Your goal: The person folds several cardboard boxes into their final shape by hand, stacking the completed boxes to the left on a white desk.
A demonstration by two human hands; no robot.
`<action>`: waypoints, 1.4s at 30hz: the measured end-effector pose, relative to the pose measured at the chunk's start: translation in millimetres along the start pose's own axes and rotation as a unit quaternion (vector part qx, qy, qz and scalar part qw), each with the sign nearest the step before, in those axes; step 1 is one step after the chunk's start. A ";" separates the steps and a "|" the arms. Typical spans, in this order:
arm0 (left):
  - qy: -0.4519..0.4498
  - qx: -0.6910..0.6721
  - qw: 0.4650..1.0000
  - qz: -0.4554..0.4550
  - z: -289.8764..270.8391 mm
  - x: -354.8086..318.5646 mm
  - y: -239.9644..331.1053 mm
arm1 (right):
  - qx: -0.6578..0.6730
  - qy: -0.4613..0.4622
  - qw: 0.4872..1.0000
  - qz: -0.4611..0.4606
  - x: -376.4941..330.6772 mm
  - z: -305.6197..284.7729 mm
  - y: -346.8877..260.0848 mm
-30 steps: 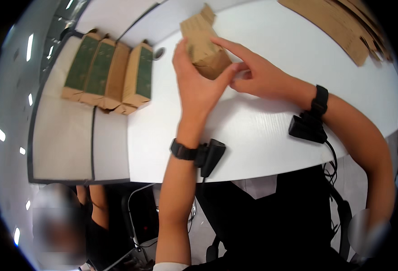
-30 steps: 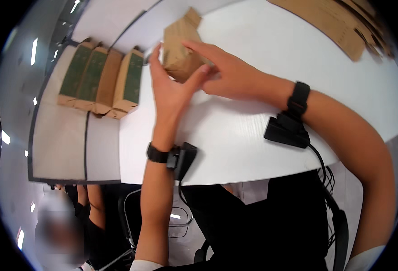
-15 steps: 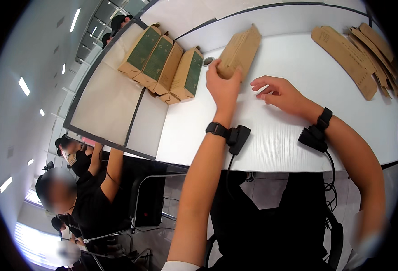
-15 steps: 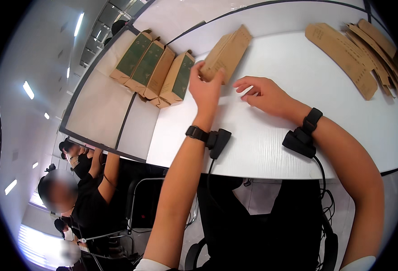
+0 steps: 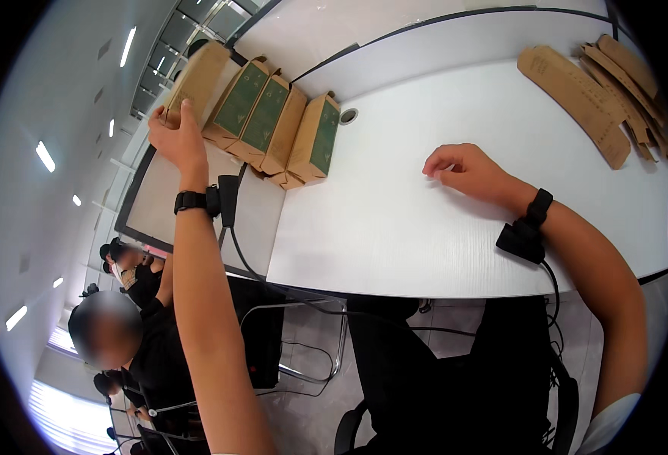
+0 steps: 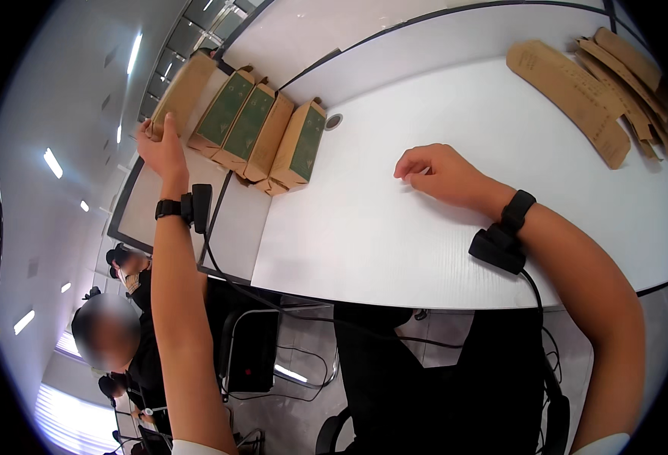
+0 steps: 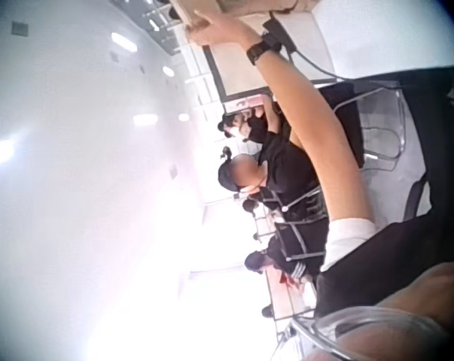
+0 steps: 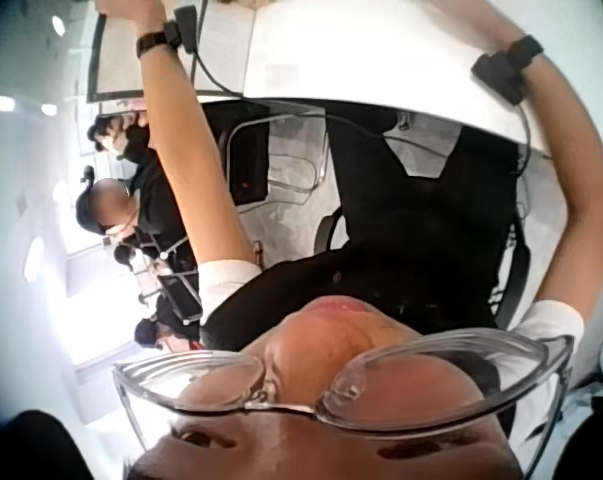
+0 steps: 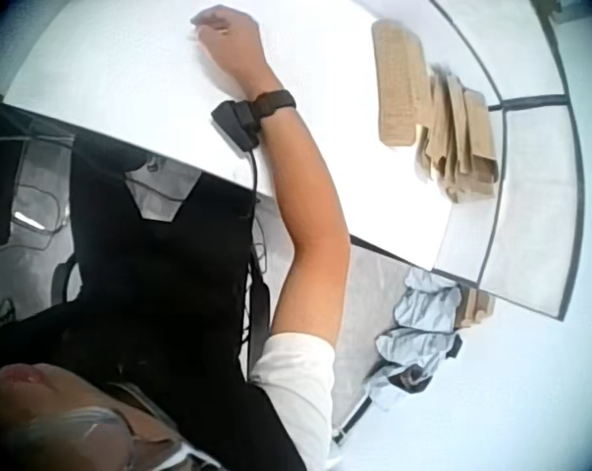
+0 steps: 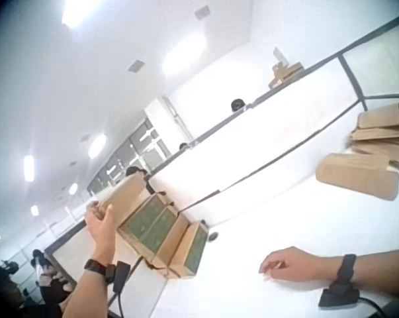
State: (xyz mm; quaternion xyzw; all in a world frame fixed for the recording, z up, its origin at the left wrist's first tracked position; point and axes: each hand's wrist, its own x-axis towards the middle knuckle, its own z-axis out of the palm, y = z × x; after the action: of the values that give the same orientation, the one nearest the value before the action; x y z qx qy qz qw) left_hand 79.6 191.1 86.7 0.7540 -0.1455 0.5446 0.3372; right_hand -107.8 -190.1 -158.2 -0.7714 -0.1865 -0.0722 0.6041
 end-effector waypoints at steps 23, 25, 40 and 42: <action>-0.409 -0.379 0.789 -0.260 170.2 -286.4 116.9 | -0.233 0.213 0.946 -0.074 11.8 -29.5 13.7; -0.424 -0.303 0.844 -0.124 173.2 -291.4 111.8 | -0.379 0.284 0.878 -0.070 15.1 -75.3 41.2; -0.430 -0.339 0.821 -0.162 173.2 -291.2 131.5 | -0.314 0.237 0.833 0.388 -15.2 -133.3 -59.3; -0.410 -0.447 0.769 -0.203 166.8 -293.9 146.1 | -0.136 0.239 0.942 0.192 0.8 -99.0 -67.7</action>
State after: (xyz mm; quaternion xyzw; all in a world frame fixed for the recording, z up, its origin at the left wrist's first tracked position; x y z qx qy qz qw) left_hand 7.4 -70.3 -162.4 0.6817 -0.3400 -0.0239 0.6474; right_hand -121.2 -271.3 -70.9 -0.8272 0.1271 -0.1616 0.5230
